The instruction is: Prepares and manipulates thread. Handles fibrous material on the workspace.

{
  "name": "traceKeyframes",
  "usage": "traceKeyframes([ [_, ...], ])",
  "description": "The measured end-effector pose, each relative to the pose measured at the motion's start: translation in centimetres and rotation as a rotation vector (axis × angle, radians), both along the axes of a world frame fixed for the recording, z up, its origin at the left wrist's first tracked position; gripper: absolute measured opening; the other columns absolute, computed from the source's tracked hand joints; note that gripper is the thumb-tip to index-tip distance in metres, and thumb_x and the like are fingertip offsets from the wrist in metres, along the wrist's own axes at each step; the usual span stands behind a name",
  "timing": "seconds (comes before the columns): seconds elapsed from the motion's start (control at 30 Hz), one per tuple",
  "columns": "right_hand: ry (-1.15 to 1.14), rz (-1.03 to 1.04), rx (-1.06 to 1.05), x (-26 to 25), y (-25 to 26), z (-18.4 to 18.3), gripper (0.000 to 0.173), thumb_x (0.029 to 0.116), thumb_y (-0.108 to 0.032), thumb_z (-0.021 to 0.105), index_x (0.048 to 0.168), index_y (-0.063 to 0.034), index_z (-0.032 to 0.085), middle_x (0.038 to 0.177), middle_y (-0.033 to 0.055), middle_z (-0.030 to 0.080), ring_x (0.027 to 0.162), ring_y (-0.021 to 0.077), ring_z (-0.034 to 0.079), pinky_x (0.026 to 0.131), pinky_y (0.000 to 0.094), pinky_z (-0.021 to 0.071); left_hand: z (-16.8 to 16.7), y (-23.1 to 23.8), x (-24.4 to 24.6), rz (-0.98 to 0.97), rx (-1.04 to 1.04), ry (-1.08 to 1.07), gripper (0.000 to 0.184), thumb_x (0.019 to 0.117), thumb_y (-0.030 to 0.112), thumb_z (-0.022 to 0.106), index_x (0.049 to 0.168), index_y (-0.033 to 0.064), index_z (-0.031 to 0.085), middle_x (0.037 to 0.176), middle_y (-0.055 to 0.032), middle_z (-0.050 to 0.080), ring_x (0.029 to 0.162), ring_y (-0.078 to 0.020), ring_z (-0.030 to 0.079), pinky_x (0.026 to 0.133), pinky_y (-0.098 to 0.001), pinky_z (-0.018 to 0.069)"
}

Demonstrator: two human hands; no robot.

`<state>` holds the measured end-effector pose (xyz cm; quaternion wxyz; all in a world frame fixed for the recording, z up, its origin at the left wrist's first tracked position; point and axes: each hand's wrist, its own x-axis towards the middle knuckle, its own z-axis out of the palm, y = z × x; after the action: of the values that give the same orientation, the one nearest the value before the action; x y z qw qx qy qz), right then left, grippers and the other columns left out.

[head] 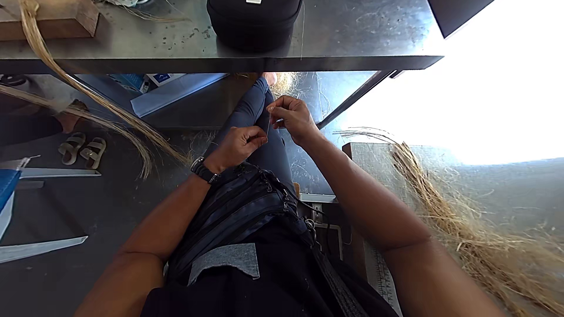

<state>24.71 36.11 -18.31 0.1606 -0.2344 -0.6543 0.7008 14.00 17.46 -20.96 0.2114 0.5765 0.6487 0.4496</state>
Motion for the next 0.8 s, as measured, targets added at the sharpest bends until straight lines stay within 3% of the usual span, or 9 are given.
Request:
traceKeyframes([
  [0.1,-0.009,-0.004,0.031,-0.1,0.0,-0.3,0.008,0.0996,-0.006,0.063,0.098,0.0012,0.066,0.078,0.0078,0.066,0.066,0.0143,0.064,0.060,0.0283,0.0562,-0.2,0.5,-0.7,-0.025,-0.008,0.003,0.018,0.1029,0.021,0.062,0.101,0.0078,0.074,0.073,0.0032,0.065,0.061,-0.0022,0.054,0.058,-0.0219,0.0461],
  [0.3,-0.035,-0.014,0.055,-0.2,-0.6,-0.5,0.007,0.0990,-0.004,0.063,0.096,0.0009,0.067,0.077,0.0081,0.066,0.064,0.0138,0.064,0.056,0.0270,0.0549,-0.1,0.2,-0.4,-0.066,-0.031,-0.014,0.016,0.1021,0.020,0.063,0.098,0.0092,0.074,0.069,0.0025,0.063,0.056,-0.0036,0.053,0.053,-0.0216,0.0444],
  [0.43,-0.045,-0.006,0.153,-0.1,-0.1,-0.6,0.007,0.0981,-0.006,0.063,0.095,-0.0001,0.067,0.076,0.0073,0.067,0.063,0.0134,0.065,0.058,0.0280,0.0563,-1.0,0.7,-1.3,-0.059,-0.172,-0.097,0.020,0.1031,0.026,0.061,0.101,0.0097,0.073,0.067,0.0040,0.059,0.055,-0.0041,0.051,0.053,-0.0234,0.0430],
  [0.53,-0.049,0.010,0.181,-0.1,-0.2,-0.8,0.007,0.0977,-0.006,0.063,0.095,0.0000,0.067,0.076,0.0071,0.066,0.062,0.0133,0.064,0.059,0.0284,0.0564,-1.2,0.6,-1.6,0.027,-0.241,-0.120,0.028,0.1055,0.032,0.057,0.120,0.0113,0.070,0.084,-0.0006,0.068,0.069,-0.0091,0.063,0.066,-0.0288,0.0548],
  [0.6,-0.046,0.024,0.190,-0.1,-0.6,-1.1,0.007,0.0970,-0.005,0.064,0.095,0.0002,0.067,0.076,0.0071,0.066,0.062,0.0131,0.064,0.059,0.0285,0.0564,-1.0,0.9,-1.6,0.082,-0.209,-0.136,0.032,0.1055,0.034,0.056,0.124,0.0107,0.068,0.095,-0.0028,0.071,0.081,-0.0109,0.068,0.078,-0.0320,0.0580],
  [0.67,-0.039,0.032,0.200,-0.2,-0.9,-1.3,0.007,0.0963,-0.006,0.064,0.094,0.0001,0.068,0.075,0.0069,0.066,0.062,0.0129,0.064,0.059,0.0286,0.0563,-0.8,1.3,-1.6,0.112,-0.148,-0.165,0.031,0.1056,0.032,0.056,0.122,0.0095,0.069,0.099,-0.0029,0.072,0.085,-0.0108,0.069,0.080,-0.0316,0.0586],
  [0.8,-0.016,0.050,0.182,-0.2,-1.2,-1.4,0.007,0.0962,-0.006,0.065,0.094,-0.0001,0.068,0.075,0.0069,0.067,0.063,0.0129,0.064,0.060,0.0287,0.0560,-0.4,2.2,-1.0,0.133,-0.078,-0.259,0.020,0.1037,0.022,0.061,0.110,0.0058,0.071,0.089,-0.0031,0.072,0.075,-0.0119,0.069,0.070,-0.0294,0.0594],
])
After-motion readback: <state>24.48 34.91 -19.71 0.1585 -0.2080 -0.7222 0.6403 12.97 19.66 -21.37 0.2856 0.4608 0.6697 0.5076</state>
